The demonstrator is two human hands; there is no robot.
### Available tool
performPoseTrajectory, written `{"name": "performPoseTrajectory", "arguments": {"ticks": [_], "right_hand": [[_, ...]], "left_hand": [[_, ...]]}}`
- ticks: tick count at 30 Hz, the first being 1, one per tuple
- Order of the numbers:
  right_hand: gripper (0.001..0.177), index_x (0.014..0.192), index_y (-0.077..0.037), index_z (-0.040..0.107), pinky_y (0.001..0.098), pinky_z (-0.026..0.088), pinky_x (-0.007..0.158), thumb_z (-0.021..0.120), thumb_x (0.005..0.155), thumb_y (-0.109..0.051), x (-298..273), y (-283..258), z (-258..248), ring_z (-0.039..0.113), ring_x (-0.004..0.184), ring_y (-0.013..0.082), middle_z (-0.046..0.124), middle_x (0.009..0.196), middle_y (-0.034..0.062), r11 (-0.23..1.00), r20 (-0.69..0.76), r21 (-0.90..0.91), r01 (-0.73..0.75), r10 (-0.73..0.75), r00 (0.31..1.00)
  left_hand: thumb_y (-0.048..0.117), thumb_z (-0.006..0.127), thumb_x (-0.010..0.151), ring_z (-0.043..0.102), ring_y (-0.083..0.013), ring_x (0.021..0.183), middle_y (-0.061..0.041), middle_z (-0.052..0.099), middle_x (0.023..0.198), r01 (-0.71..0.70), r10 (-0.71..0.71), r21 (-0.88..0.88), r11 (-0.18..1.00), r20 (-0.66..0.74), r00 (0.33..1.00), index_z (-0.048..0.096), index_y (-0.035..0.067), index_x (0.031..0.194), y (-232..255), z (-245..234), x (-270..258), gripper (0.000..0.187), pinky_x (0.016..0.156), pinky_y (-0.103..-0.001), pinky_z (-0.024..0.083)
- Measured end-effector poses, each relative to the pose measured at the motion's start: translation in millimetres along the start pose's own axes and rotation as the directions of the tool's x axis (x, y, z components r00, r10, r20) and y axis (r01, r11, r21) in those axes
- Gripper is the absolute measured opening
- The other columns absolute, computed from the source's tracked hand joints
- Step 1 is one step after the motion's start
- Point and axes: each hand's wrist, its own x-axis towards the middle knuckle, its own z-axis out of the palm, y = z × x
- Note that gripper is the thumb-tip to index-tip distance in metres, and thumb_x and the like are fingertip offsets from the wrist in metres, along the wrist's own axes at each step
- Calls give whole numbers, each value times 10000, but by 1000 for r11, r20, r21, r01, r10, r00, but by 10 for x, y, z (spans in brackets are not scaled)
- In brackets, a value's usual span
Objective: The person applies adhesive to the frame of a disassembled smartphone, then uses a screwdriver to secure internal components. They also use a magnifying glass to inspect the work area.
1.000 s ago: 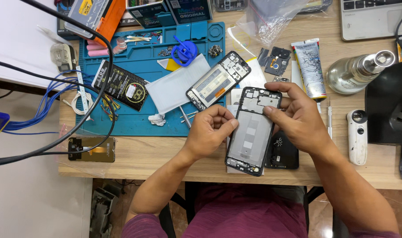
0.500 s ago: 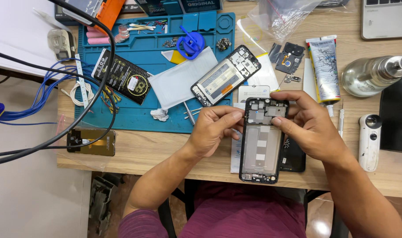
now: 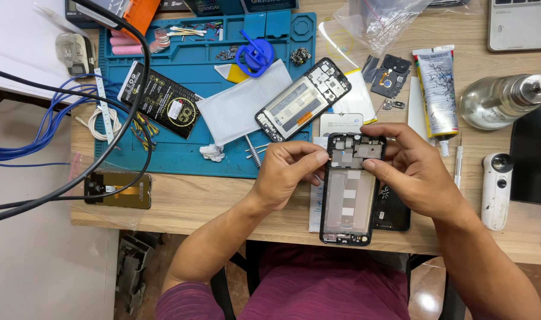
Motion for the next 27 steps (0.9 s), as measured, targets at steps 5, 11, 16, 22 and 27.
{"name": "performPoseTrajectory", "arguments": {"ticks": [5, 11, 16, 22, 27], "right_hand": [[425, 1228, -57, 463, 185, 385, 535, 570, 817, -36, -5, 1, 14, 520, 605, 85, 613, 812, 80, 1000, -3, 22, 0, 0, 1000], [413, 1216, -67, 470, 182, 376, 515, 576, 818, -34, -12, -11, 29, 506, 584, 76, 612, 794, 71, 1000, -13, 2, 0, 0, 1000], [406, 1215, -61, 467, 179, 382, 525, 570, 823, -30, -13, 4, 28, 511, 589, 76, 607, 777, 73, 1000, -13, -7, 14, -14, 1000], [403, 1213, -59, 465, 170, 410, 576, 567, 824, -37, 7, 46, 4, 536, 633, 76, 603, 775, 80, 998, -46, 52, 41, -38, 998], [405, 1210, -67, 471, 166, 348, 522, 576, 819, -43, 11, 48, 5, 474, 555, 55, 563, 684, 42, 998, -41, 47, 34, -32, 999]], "left_hand": [[98, 671, 772, 599, -118, 548, -85, 653, 720, -90, 93, 119, 989, -28, 995, 671, -1, 848, -3, 17, -25, 125, 457, -205, 538], [101, 673, 765, 588, -108, 554, -69, 645, 695, -175, 189, 261, 949, -26, 982, 662, -12, 859, 54, 55, -68, 147, 514, -189, 525], [89, 668, 773, 592, -117, 559, -76, 652, 724, -205, 216, 257, 944, -17, 976, 657, -18, 884, 41, 39, -81, 154, 520, -193, 521], [63, 593, 820, 646, -131, 764, -109, 663, 897, -193, 193, 168, 967, 16, 981, 612, 27, 1061, 58, 55, -106, 245, 553, -225, 572], [9, 602, 819, 631, -118, 829, -95, 648, 1002, -336, 334, 250, 908, 49, 941, 612, 25, 1065, 51, 61, -118, 247, 686, -201, 545]]}}
